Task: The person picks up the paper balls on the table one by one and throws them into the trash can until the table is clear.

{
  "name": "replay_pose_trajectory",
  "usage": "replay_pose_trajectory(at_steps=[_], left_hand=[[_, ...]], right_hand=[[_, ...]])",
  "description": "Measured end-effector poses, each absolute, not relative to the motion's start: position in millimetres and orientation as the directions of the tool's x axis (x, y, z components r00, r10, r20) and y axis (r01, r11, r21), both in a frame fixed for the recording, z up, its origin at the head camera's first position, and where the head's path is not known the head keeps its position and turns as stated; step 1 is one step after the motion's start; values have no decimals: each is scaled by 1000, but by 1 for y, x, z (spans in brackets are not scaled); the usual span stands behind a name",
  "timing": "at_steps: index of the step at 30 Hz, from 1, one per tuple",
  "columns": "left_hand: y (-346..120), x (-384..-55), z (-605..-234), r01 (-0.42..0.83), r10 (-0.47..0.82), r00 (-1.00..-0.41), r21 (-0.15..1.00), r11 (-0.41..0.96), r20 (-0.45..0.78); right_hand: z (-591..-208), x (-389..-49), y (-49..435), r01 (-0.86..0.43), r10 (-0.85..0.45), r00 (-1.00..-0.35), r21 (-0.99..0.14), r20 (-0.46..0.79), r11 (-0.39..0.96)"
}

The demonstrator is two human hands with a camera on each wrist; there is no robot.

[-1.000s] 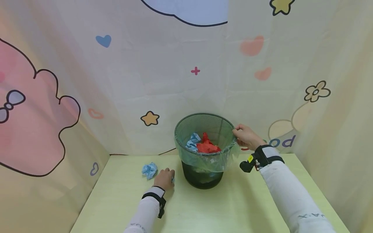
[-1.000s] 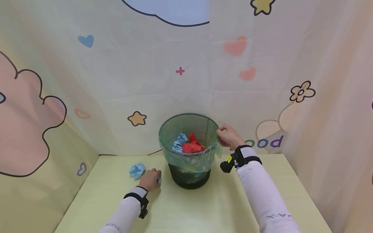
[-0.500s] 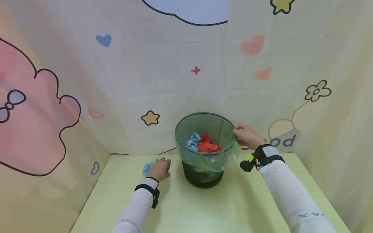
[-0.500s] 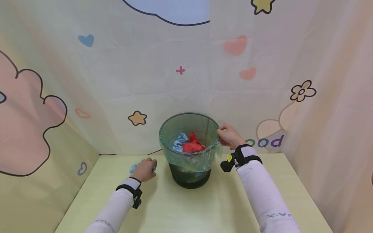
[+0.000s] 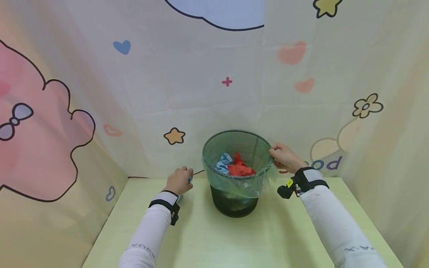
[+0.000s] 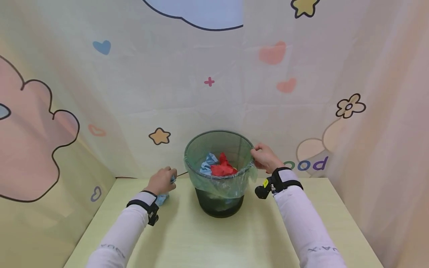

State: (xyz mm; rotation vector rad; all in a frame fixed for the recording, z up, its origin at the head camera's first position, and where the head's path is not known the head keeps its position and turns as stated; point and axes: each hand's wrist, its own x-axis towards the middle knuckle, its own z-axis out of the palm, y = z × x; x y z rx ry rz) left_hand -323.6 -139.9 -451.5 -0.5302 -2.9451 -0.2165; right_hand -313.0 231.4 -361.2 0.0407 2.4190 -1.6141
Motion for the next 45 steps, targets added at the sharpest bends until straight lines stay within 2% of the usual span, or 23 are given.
replay_pose_trajectory(at_steps=[17,23,37,45], left_hand=[[-142,-334,-396,355,337,-927,100,929,162],[-139,-334,-378,390,368,-911,97,916,188],[-127,-335,-339,460,442,-857,8,888,265],[-117,-336,-323,480,457,-852,31,877,254]], right_hand=[[-362,-315,232,134,-112,-975,-909,-192,395],[-360,-314,231,141,-108,-974,-905,-200,401],[-362,-314,230,152,-114,-971,-910,-210,386],[-361,-314,230,152,-114,-971,-909,-211,388]])
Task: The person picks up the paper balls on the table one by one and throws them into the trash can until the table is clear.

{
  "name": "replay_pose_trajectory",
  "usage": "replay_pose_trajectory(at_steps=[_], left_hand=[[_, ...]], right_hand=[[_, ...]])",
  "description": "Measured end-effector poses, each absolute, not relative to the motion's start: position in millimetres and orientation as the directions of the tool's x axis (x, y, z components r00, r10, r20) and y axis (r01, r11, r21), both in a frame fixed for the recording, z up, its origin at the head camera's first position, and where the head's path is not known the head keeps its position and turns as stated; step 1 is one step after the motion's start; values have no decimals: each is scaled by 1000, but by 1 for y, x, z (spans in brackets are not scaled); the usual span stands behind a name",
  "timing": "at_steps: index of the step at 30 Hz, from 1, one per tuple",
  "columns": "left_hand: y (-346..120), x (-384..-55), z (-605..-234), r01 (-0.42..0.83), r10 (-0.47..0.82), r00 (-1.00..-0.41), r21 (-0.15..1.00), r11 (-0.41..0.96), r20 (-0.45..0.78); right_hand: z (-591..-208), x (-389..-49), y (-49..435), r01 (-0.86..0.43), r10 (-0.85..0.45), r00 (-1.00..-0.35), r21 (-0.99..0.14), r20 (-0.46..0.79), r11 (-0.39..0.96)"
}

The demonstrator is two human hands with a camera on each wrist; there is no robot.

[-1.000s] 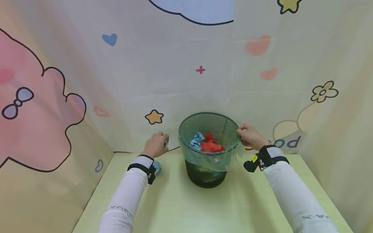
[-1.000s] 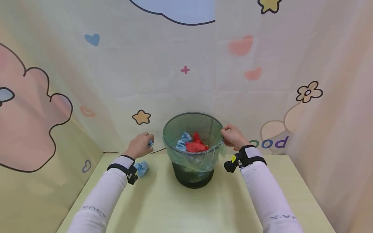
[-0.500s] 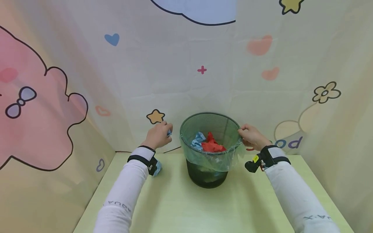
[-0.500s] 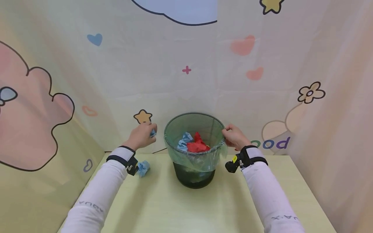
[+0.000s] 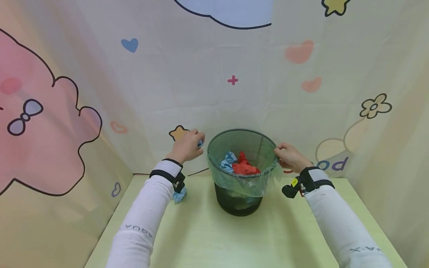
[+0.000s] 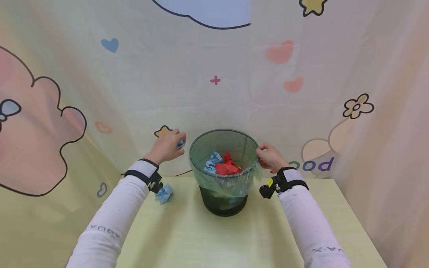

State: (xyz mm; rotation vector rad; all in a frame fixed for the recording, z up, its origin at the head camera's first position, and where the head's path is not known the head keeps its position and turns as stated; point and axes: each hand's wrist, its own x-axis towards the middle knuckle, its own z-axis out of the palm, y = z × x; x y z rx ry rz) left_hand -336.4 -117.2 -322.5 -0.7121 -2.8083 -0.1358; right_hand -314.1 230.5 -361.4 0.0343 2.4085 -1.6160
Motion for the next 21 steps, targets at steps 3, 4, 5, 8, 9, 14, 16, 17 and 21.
replay_pose_trajectory(at_steps=[3,4,5,8,9,14,16,17,21], left_hand=[[-113,-336,-317,494,471,-843,28,869,258],[-111,-336,-315,499,477,-841,26,866,257],[-109,-336,-313,504,481,-838,27,863,256],[-101,-334,-308,515,495,-834,24,857,243],[-99,-333,-306,519,500,-833,23,854,236],[-85,-331,-301,544,529,-819,11,839,220],[-79,-331,-301,553,538,-813,6,833,222],[-77,-331,-301,558,543,-810,4,830,222],[-68,-330,-301,576,562,-798,3,817,215]], right_hand=[[-362,-314,231,155,-112,-970,-909,-214,387],[-362,-314,231,155,-112,-971,-909,-214,387],[-362,-314,230,156,-110,-971,-908,-213,389],[-362,-314,230,155,-112,-971,-909,-213,388],[-362,-313,230,152,-116,-970,-908,-212,390],[-362,-313,230,155,-118,-970,-911,-214,383],[-361,-313,230,157,-114,-970,-912,-214,380],[-361,-313,230,155,-114,-970,-912,-212,379],[-362,-314,230,151,-114,-971,-911,-209,383]])
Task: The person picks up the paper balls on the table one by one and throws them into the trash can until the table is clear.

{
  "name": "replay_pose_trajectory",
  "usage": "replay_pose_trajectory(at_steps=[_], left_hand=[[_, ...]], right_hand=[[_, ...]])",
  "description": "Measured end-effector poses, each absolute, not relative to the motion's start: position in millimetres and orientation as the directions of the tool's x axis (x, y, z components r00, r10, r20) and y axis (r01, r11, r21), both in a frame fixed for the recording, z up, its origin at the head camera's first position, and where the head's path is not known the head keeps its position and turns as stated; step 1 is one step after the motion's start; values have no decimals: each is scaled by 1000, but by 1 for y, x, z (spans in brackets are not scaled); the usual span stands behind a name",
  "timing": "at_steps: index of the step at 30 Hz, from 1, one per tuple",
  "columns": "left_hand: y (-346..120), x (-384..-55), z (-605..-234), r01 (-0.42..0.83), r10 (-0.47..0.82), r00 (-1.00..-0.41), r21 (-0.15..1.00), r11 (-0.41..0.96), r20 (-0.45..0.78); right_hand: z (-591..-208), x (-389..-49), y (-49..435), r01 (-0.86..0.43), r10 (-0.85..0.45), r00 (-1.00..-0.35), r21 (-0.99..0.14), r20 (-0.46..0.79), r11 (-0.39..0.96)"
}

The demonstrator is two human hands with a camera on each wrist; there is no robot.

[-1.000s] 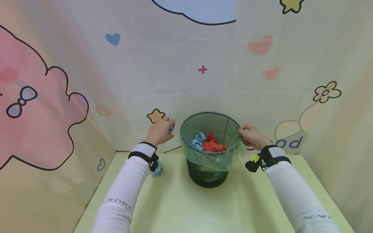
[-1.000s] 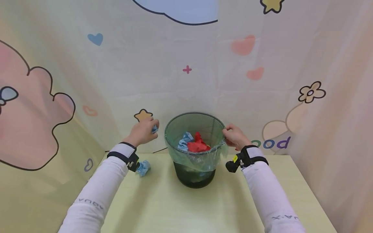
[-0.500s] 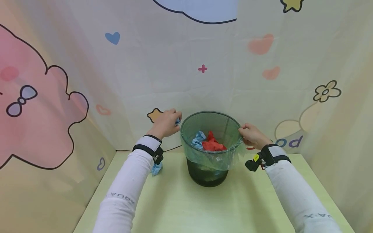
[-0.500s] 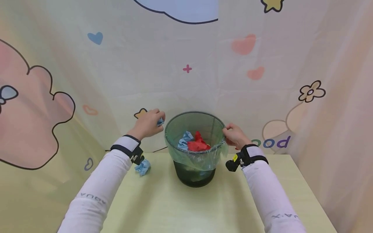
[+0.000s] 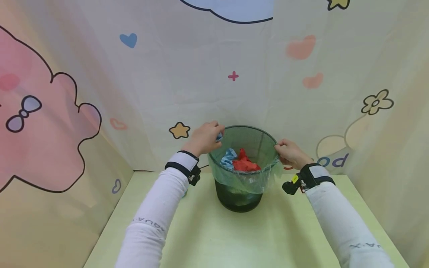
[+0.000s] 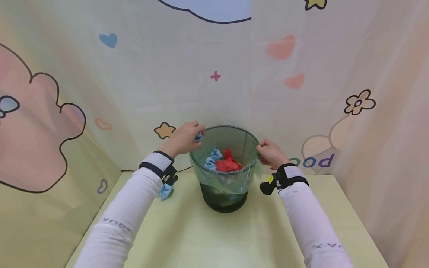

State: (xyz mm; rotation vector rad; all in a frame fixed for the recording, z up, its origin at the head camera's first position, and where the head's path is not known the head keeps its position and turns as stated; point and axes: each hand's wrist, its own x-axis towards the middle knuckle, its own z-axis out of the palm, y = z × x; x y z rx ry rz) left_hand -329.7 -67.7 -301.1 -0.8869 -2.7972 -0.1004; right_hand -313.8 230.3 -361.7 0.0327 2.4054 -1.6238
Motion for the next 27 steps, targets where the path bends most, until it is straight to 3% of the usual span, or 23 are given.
replay_pose_trajectory(at_steps=[10,27], left_hand=[[-49,-328,-305,606,600,-780,-22,795,176],[-40,-325,-313,608,598,-792,61,792,123]], right_hand=[[-361,-313,229,148,-109,-972,-903,-208,404],[-360,-313,230,138,-124,-971,-900,-205,414]])
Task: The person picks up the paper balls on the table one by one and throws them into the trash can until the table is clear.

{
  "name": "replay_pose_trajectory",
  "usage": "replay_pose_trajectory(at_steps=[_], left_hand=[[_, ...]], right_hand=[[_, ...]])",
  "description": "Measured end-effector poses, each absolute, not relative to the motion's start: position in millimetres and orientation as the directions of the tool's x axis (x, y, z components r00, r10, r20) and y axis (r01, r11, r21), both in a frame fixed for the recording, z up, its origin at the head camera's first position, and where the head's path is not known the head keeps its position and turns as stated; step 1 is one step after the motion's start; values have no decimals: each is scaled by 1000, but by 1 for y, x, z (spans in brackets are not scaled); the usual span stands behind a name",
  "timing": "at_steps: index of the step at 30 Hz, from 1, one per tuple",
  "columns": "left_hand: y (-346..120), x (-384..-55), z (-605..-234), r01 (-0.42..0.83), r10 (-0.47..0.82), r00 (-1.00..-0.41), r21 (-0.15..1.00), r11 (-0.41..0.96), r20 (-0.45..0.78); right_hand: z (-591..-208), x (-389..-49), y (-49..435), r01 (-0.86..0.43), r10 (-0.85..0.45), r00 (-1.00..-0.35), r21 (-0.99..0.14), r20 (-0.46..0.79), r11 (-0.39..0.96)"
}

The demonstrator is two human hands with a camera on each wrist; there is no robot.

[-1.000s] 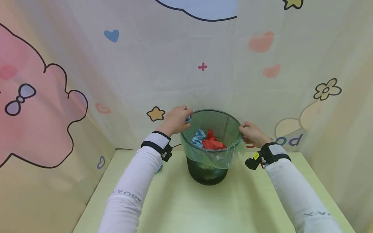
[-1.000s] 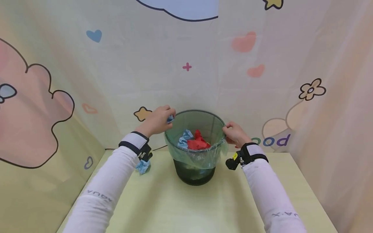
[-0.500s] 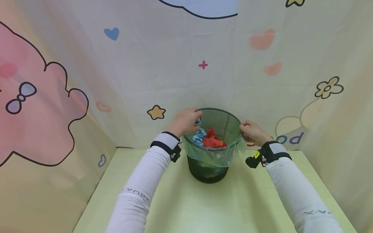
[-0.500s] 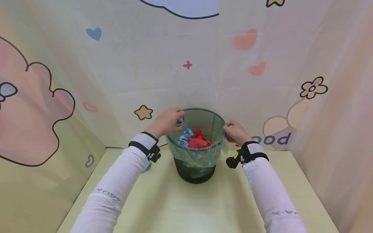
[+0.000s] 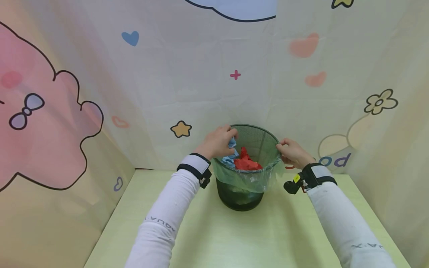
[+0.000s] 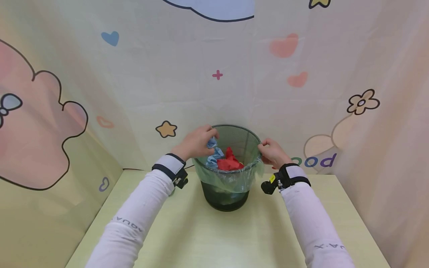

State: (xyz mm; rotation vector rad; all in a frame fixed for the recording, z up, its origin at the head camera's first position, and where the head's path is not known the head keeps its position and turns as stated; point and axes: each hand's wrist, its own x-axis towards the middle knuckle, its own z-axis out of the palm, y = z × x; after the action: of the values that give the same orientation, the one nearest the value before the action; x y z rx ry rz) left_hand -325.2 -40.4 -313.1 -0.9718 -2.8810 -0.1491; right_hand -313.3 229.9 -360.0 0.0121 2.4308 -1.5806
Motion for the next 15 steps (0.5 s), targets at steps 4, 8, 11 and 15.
replay_pose_trajectory(at_steps=[4,8,11,15], left_hand=[[-40,-325,-314,606,596,-793,74,792,125],[-40,-325,-316,604,593,-795,73,794,131],[-42,-326,-319,611,596,-789,89,787,148],[-47,-328,-323,615,591,-786,129,778,183]], right_hand=[[-360,-314,230,141,-120,-971,-896,-209,420],[-361,-313,230,135,-123,-971,-894,-206,426],[-360,-313,230,132,-126,-971,-897,-203,421],[-360,-313,230,134,-127,-971,-900,-203,415]])
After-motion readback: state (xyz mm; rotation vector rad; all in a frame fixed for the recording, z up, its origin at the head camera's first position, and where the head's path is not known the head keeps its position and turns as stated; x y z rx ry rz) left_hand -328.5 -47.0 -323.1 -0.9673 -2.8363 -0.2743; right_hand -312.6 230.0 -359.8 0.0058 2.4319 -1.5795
